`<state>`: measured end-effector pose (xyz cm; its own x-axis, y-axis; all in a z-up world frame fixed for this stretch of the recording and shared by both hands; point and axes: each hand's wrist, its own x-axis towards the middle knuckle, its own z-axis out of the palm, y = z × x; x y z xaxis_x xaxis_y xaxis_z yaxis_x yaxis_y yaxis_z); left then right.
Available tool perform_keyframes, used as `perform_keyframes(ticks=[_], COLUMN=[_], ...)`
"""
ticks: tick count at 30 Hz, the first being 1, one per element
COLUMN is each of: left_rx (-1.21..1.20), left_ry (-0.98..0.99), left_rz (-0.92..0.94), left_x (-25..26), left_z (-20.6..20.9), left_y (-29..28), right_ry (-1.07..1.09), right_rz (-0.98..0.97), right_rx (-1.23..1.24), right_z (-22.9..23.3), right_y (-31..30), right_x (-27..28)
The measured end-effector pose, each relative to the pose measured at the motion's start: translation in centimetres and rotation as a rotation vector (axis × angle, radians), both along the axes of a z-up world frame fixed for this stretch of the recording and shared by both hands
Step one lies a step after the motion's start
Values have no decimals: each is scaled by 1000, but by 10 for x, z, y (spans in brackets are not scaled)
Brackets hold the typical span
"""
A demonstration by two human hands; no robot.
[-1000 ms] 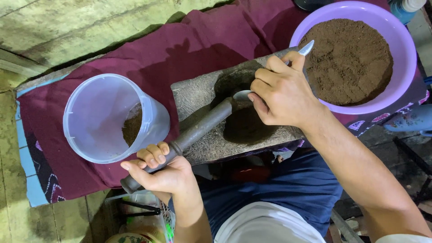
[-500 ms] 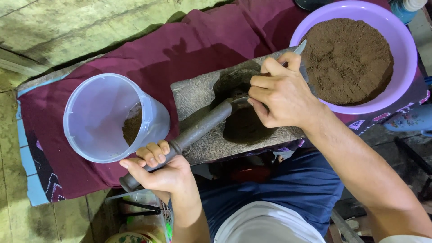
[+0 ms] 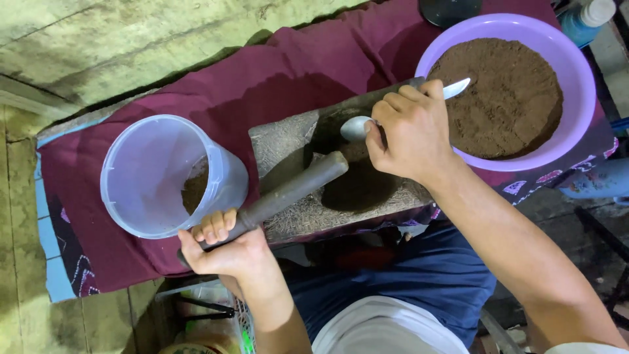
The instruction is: Grinding and pounding brown powder in a stone mortar using a pestle and transferring the processed material with a spoon.
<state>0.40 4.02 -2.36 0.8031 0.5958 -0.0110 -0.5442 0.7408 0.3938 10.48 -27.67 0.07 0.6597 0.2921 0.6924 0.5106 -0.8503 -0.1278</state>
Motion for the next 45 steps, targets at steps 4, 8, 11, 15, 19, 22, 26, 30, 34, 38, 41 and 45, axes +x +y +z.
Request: perform_keyframes(ticks=[4,8,11,15,19,22,26,30,34,38,41,45], left_rx=[6,-5,6,53,81,157,243,329,374,437,463,507], left_ry=[-10,-61,-70,-105,-121,-161,-221,-288,-308,-447,-451,-462], left_rz=[-11,-29,-36,-38,-23,-23,-44,-73,-71,-83,-68,-64], left_x=[-2,-2,-2,-2,-4,-4,-5,-6,-3,1,0,0], left_z=[-4,-3,-5,-9,-1,3,-5,-12,-7,3,1,2], left_y=[12,13,16,17,9,5,11,17,8,-2,0,-1], right_ry=[96,342,457,501,525,598,594,591,606,497,495,494], right_rz=[-6,-83,-97,-106,-111,-83,-123,-190,-175,-180,-173,-150], right_rx=[81,49,46,47,60,69,-3,-8,-22,-8,24,14], right_z=[3,29,52,49,36,30,22,29,27,25,27,27], right_y=[0,5,12,19,24,22,22,20,24,31,34,33], right_x=[-5,-27,-44,-48,-54,-53,-46,-44,-44,-45,-45,-45])
